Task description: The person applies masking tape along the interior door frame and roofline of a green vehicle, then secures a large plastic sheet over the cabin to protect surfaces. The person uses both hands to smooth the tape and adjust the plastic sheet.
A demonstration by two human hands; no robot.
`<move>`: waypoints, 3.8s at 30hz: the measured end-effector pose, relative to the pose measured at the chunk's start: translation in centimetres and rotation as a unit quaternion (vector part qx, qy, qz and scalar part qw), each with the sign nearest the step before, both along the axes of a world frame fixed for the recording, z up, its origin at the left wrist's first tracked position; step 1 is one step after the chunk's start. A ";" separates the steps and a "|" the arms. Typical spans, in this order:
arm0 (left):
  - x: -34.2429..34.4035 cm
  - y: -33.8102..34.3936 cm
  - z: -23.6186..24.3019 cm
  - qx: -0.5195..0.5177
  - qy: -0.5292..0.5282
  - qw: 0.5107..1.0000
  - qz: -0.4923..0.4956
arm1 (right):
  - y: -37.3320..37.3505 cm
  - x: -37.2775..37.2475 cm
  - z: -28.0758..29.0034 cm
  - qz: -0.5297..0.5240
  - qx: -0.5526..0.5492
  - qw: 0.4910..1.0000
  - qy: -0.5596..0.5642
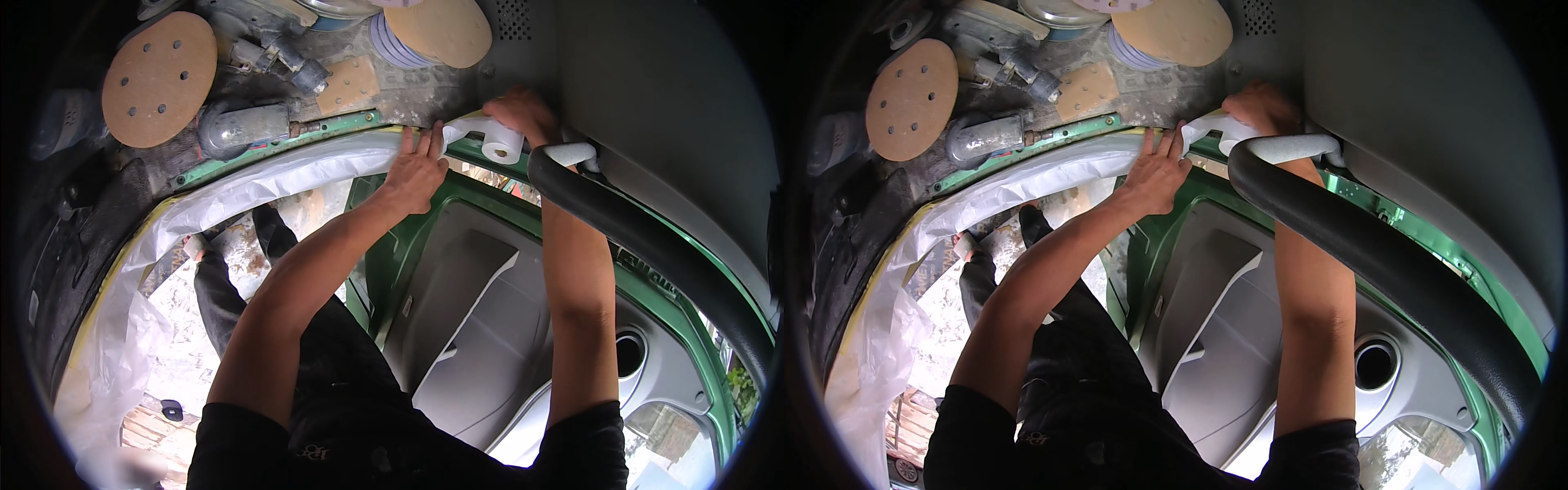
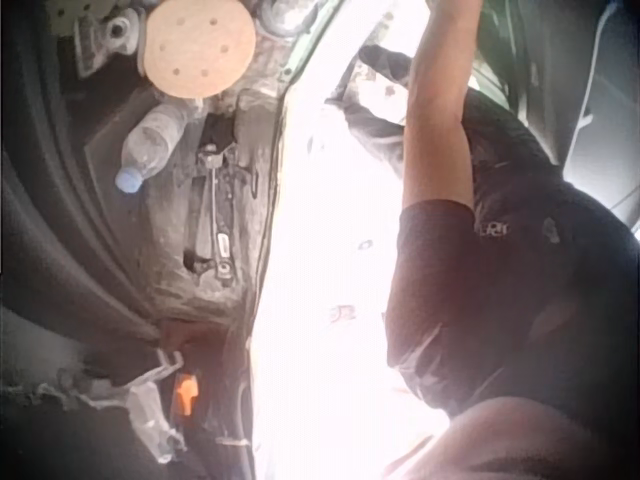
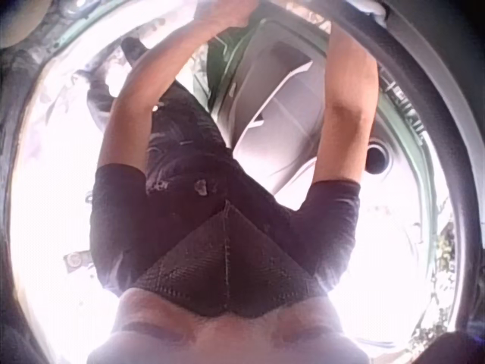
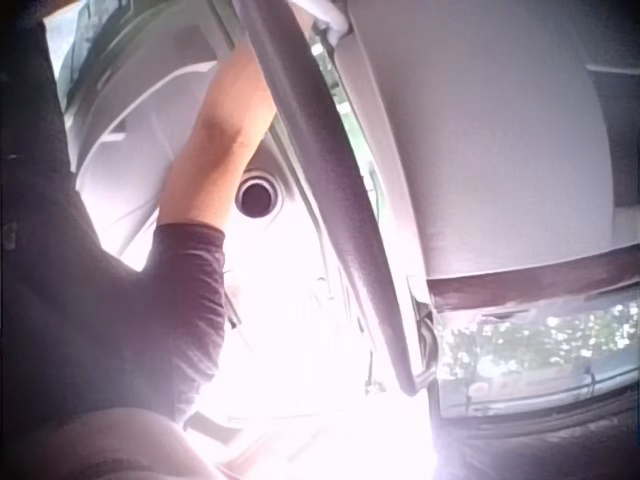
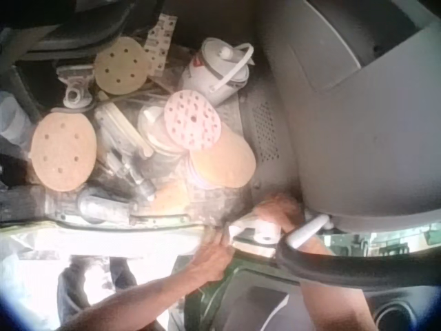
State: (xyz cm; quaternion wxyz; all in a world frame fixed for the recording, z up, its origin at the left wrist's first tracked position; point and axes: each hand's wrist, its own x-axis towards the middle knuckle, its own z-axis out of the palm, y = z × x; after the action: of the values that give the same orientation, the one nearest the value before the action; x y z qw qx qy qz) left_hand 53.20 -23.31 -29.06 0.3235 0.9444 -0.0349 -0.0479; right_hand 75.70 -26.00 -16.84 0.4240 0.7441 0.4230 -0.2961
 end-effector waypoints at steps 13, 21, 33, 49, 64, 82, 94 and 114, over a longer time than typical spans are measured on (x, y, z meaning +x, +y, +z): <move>1.2 -2.5 1.2 0.025 0.059 0.996 0.062 | 3.4 -3.7 0.7 -0.216 0.041 0.965 -0.144; 1.3 1.0 1.6 -0.122 0.083 0.989 0.011 | 3.3 -6.3 0.4 -0.191 0.032 0.965 -0.178; 2.4 1.3 1.1 -0.169 0.048 0.983 0.046 | 4.3 -7.4 0.5 -0.193 0.016 0.964 -0.185; 0.3 5.1 2.4 -0.161 0.070 0.980 0.094 | 2.7 -6.9 1.1 -0.131 0.025 0.986 -0.101; 3.7 0.1 -1.0 -0.456 0.107 0.866 0.172 | 3.5 -8.7 1.5 -0.156 0.090 0.974 -0.139; 2.1 -1.7 -0.8 -0.272 0.003 0.952 0.139 | -2.4 -11.9 6.4 -0.048 0.406 0.890 -0.203; 3.2 -2.9 -0.4 -0.287 0.020 0.933 0.215 | -7.9 -14.9 4.3 -0.578 0.668 0.469 0.008; 4.4 -1.8 1.4 -0.247 0.117 0.949 0.160 | -7.4 -13.5 5.9 -0.349 0.663 0.656 -0.091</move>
State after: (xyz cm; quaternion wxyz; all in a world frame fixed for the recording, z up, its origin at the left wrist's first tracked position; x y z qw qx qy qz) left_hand 57.60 -25.15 -27.63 0.5515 0.8161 0.1444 -0.0951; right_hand 62.19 -33.35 -10.93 -0.2799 0.9438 0.1758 0.0064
